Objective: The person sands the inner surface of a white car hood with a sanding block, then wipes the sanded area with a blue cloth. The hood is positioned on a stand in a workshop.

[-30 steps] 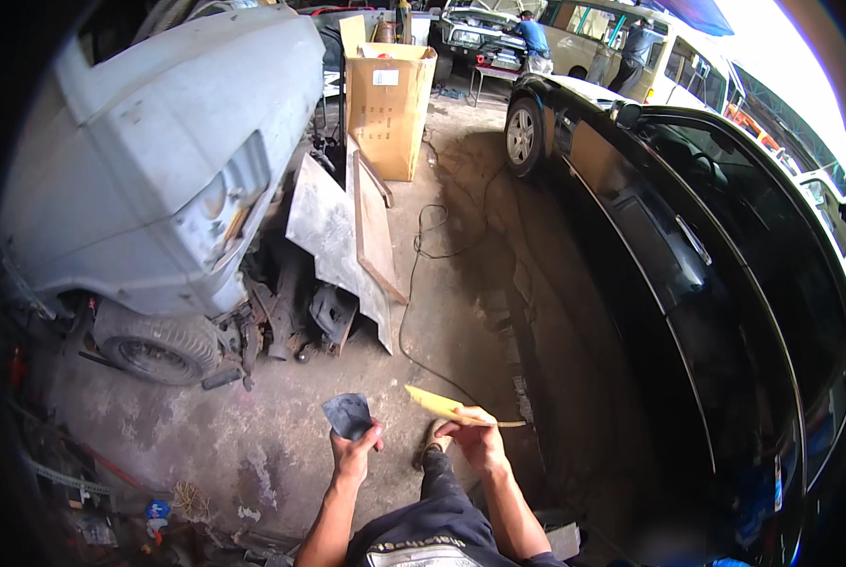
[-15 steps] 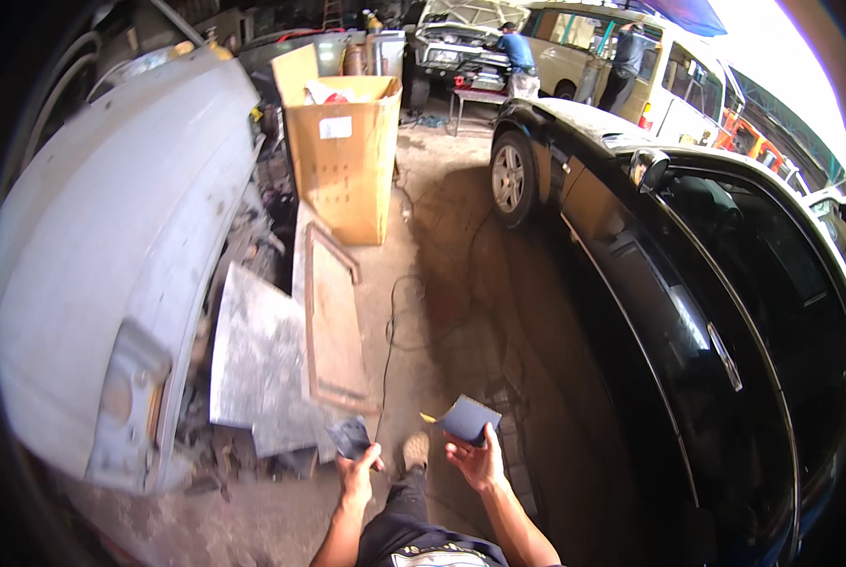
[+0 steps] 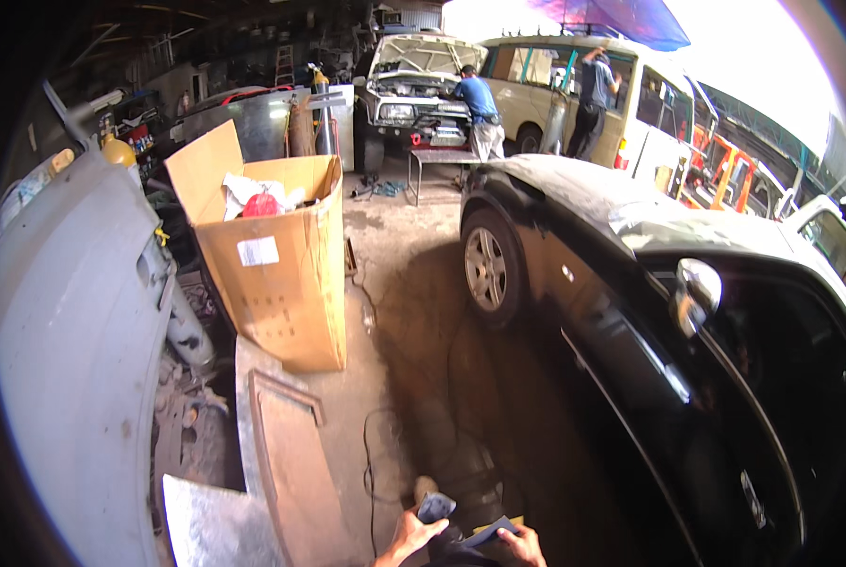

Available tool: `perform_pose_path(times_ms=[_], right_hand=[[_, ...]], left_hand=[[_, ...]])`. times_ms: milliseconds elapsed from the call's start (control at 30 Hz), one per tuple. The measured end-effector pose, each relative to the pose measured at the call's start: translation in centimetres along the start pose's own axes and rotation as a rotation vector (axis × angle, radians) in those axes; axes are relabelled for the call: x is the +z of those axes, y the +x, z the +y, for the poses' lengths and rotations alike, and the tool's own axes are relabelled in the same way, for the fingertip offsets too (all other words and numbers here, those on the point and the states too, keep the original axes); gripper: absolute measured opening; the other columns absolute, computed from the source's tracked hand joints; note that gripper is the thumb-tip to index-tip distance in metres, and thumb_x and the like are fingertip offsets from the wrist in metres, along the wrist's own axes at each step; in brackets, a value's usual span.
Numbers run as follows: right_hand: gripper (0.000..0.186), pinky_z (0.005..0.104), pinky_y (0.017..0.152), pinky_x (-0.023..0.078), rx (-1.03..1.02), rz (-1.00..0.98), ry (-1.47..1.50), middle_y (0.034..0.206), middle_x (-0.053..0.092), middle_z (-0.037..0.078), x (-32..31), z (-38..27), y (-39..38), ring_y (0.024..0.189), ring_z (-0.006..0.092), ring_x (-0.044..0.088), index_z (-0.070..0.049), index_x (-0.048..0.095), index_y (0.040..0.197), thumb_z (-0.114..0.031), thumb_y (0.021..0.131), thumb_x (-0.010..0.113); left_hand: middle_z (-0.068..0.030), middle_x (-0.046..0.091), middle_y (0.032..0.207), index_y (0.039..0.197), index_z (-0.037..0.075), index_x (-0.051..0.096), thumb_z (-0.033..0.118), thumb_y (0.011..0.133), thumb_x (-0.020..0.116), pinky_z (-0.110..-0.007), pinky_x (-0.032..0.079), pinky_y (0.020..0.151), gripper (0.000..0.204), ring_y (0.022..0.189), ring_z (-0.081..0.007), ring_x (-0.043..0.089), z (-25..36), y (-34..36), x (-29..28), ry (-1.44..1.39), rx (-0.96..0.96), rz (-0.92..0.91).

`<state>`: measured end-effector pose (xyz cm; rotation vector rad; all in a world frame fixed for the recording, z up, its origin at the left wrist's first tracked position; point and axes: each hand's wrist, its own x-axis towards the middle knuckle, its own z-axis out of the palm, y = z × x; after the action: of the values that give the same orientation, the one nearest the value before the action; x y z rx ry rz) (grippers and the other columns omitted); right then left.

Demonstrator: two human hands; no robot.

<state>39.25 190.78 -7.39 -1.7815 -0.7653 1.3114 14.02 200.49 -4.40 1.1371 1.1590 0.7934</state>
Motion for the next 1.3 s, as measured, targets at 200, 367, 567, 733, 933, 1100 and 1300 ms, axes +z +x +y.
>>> perform_pose_path(times_ms=[200, 367, 567, 733, 933, 1100, 1300], right_hand=[[0.054, 0.0284, 0.074, 0.048, 0.025, -0.479, 0.091, 0.104, 0.064, 0.008, 9.9, -16.1, 23.8, 0.089, 0.0150, 0.061, -0.001, 0.054, 0.119, -0.039, 0.084, 0.068], [0.064, 0.0329, 0.077, 0.046, -0.351, -0.932, -0.444, 0.094, 0.063, 0.009, 19.6, -33.2, 41.7, 0.087, 0.0179, 0.059, -0.001, 0.057, 0.111, -0.049, 0.073, 0.076], [0.042, 0.0268, 0.072, 0.044, -0.250, -1.171, -0.299, 0.083, 0.058, -0.001, 28.5, -41.2, 58.3, 0.080, 0.0093, 0.052, -0.005, 0.058, 0.092, -0.040, 0.077, 0.076], [0.033, 0.0255, 0.074, 0.040, -0.248, -1.078, -0.120, 0.083, 0.052, -0.006, 30.0, -47.6, 68.1, 0.082, 0.0045, 0.047, -0.006, 0.055, 0.084, -0.030, 0.078, 0.077], [0.036, 0.0234, 0.073, 0.039, -0.164, -0.852, 0.200, 0.084, 0.055, -0.005, 28.7, -56.6, 85.9, 0.081, 0.0055, 0.048, -0.008, 0.057, 0.088, -0.035, 0.077, 0.077], [0.045, 0.0258, 0.082, 0.041, -0.283, -0.696, 0.327, 0.099, 0.051, -0.002, 30.5, -68.7, 106.9, 0.092, 0.0082, 0.048, -0.011, 0.049, 0.108, -0.032, 0.078, 0.076], [0.094, 0.0357, 0.108, 0.027, -0.523, -0.778, -0.059, 0.141, 0.036, 0.014, 34.2, -90.6, 126.5, 0.133, 0.0245, 0.030, -0.002, 0.031, 0.139, -0.036, 0.067, 0.081]], left_hand=[[0.0009, 0.060, 0.069, 0.100, 0.005, 0.063, 0.007, 0.064, 0.082, -0.022, 0.045, 0.046, 0.041, 0.053, -0.0091, 0.055, 5.5, 18.1, -6.2, -0.378, -0.138, 0.305], [-0.0015, 0.058, 0.067, 0.084, 0.004, 0.061, 0.011, 0.064, 0.081, -0.025, 0.045, 0.045, 0.030, 0.051, -0.0119, 0.055, 10.7, 32.8, -16.6, -0.419, 0.041, 0.560], [-0.0095, 0.061, 0.077, 0.110, 0.000, 0.048, 0.021, 0.079, 0.070, -0.031, 0.048, 0.048, 0.044, 0.053, -0.0184, 0.056, 10.0, 53.6, -26.4, -0.580, 0.026, 0.589], [-0.0113, 0.066, 0.090, 0.115, 0.009, 0.050, 0.052, 0.089, 0.044, -0.036, 0.050, 0.054, 0.051, 0.061, -0.0218, 0.060, 15.1, 71.4, -28.7, -0.759, -0.087, 0.394], [-0.0149, 0.066, 0.081, 0.104, 0.002, 0.055, 0.044, 0.086, 0.054, -0.037, 0.054, 0.059, 0.045, 0.065, -0.0251, 0.064, 18.6, 91.3, -31.3, -0.658, -0.265, 0.164], [-0.0168, 0.066, 0.081, 0.106, 0.001, 0.055, 0.031, 0.085, 0.058, -0.039, 0.055, 0.054, 0.037, 0.061, -0.0278, 0.064, 22.9, 108.5, -34.1, -0.633, -0.368, 0.188], [-0.0179, 0.067, 0.092, 0.109, 0.000, 0.053, 0.008, 0.082, 0.065, -0.032, 0.054, 0.063, 0.030, 0.068, -0.0209, 0.064, 37.0, 124.5, -39.4, -0.736, -0.140, 0.211]])
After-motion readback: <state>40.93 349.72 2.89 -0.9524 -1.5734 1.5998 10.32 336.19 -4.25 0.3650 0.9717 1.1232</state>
